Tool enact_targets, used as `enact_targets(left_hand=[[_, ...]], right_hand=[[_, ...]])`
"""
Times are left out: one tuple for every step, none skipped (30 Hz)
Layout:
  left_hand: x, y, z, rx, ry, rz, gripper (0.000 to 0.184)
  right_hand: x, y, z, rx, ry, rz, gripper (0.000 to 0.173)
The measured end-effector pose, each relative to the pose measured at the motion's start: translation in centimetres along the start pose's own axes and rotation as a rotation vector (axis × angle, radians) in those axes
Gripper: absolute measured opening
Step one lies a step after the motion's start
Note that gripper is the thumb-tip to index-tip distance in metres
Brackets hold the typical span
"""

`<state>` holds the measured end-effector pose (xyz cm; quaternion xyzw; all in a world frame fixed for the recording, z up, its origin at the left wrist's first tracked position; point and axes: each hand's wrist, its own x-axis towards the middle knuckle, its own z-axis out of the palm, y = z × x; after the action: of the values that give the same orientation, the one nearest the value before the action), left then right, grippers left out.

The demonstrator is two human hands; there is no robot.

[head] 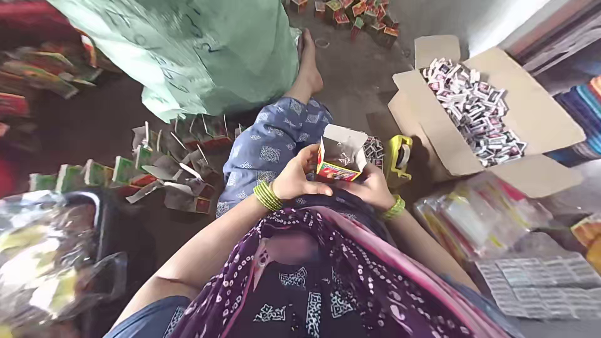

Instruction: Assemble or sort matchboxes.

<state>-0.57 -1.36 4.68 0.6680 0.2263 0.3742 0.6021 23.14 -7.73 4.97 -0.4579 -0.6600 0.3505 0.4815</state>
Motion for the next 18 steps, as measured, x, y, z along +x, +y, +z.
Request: enact_targets(left_hand=[[-0.2,-0.9,0.4,0.046,-0.016,0.005,0.105],[-0.4,-1.8,0.7,0.107,-0.011,0.030,0.096],[-0.6,-2.6,0.8,0.171,0.008,0.071,0.087],[-0.7,-3.1,0.6,0.236,0.029,0.103,0.081],[-0.8,-3.4,0.3,0.291,0.045,0.124,0.076],[-0.9,-3.6,0.0,0.330,0.058,0.122,0.072],[-0.9,-3.8,-0.2,0.361,0.068,0.097,0.069],[-1.0,-3.9,-0.5,0.376,0.071,0.061,0.067],[-0.9,-4.0,-0.6,0.370,0.071,0.017,0.067],[-0.9,-4.2,-0.7,0.356,0.073,-0.023,0.066],[-0.9,-4.4,-0.8,0.343,0.075,-0.049,0.065],[-0.8,-4.6,-0.9,0.335,0.076,-0.073,0.064],[-0.8,-4.7,-0.9,0.342,0.077,-0.095,0.063],[-0.7,-4.8,-0.9,0.356,0.074,-0.112,0.063],[-0.6,-4.8,-0.9,0.366,0.069,-0.132,0.064],[-0.5,-4.8,-0.9,0.373,0.062,-0.159,0.065],[-0.4,-4.7,-0.8,0.383,0.054,-0.185,0.068],[-0.4,-4.7,-0.8,0.392,0.050,-0.204,0.072]], right_hand=[[-0.3,0.3,0.1,-0.003,-0.016,0.007,0.053],[-0.5,0.6,0.3,-0.003,-0.036,0.007,0.054],[-0.7,0.8,0.5,-0.009,-0.057,0.007,0.056],[-0.8,0.9,0.7,-0.039,-0.080,0.011,0.057],[-0.7,1.0,0.7,-0.076,-0.106,0.008,0.058],[-0.6,1.1,0.6,-0.098,-0.132,-0.001,0.059],[-0.4,1.2,0.3,-0.106,-0.158,-0.004,0.061],[-0.1,1.3,-0.3,-0.097,-0.182,0.003,0.061],[0.2,1.5,-1.2,-0.097,-0.190,0.033,0.059],[0.6,1.9,-2.4,-0.130,-0.183,0.082,0.055],[1.0,2.4,-3.8,-0.201,-0.156,0.146,0.049],[1.4,3.1,-5.0,-0.316,-0.124,0.223,0.045],[1.8,4.1,-6.1,-0.475,-0.104,0.310,0.039],[2.2,5.1,-6.9,-0.644,-0.107,0.424,0.030],[2.7,6.1,-7.3,-0.797,-0.139,0.557,0.027],[3.1,7.2,-7.5,-0.907,-0.189,0.688,0.028],[3.3,8.2,-7.4,-0.966,-0.234,0.803,0.029],[3.5,9.6,-7.2,-0.994,-0.253,0.882,0.032]])
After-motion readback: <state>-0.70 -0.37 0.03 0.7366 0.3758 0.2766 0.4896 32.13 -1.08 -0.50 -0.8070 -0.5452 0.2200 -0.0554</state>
